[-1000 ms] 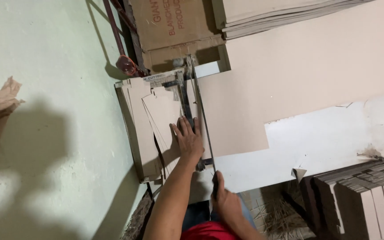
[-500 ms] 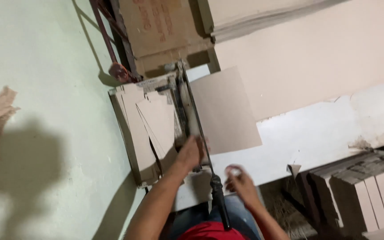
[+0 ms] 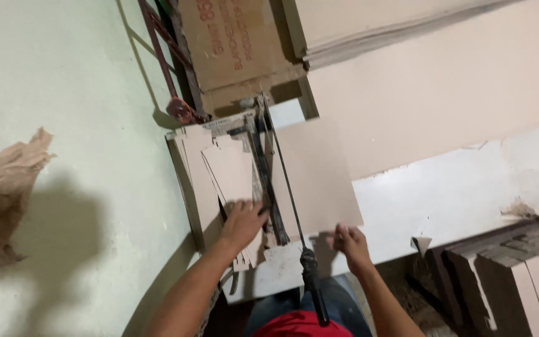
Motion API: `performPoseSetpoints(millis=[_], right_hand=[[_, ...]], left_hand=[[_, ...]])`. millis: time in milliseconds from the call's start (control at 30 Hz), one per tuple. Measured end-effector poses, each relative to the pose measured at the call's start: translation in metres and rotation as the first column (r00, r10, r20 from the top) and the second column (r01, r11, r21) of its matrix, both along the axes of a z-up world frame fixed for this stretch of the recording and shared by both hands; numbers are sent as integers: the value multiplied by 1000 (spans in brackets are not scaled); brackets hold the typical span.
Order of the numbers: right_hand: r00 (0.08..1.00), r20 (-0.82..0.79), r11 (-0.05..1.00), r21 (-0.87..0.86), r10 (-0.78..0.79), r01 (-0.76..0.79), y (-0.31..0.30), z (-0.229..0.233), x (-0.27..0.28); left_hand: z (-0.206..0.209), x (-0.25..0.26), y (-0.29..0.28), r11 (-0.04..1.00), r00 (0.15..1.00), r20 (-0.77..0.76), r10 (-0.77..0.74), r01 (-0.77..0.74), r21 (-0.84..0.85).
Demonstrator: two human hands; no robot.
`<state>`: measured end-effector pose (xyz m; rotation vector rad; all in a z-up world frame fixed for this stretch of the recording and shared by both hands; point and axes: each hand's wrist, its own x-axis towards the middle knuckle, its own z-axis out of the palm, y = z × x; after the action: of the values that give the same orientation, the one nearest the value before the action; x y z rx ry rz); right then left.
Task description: The person uses a manual paper cutter to trim large sheets of beige paper into smaller rectangular pieces. They align the paper against the guide, pull the lever to cut, and then stack the resulting pieces on the table.
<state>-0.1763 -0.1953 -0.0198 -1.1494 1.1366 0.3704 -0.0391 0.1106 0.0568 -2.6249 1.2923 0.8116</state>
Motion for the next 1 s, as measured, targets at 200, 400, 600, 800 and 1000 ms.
performPoseSetpoints(millis=[200,400,600,800,1000], right_hand=[[984,-2,980,-96,177,-177,14,29,37],[609,-214,548,-285,764,-787,19,47,37],[159,-393,74,-223,905,-972,95,156,0],[250,-440,19,-467,863,-884,89,-9,-79],[347,-266,163,-532,899,-831,85,41,-56]], left_hand=[[21,30,-65,906,915,-63,398,-381,182],[-1,31,-97,765,849,-69,524,-433,476],[-71,22,-93,780,871,38,490,-457,427],[-50,23,-99,779,841,-36,540,-483,400],[-43,36,-93,779,835,-41,549,-494,388]])
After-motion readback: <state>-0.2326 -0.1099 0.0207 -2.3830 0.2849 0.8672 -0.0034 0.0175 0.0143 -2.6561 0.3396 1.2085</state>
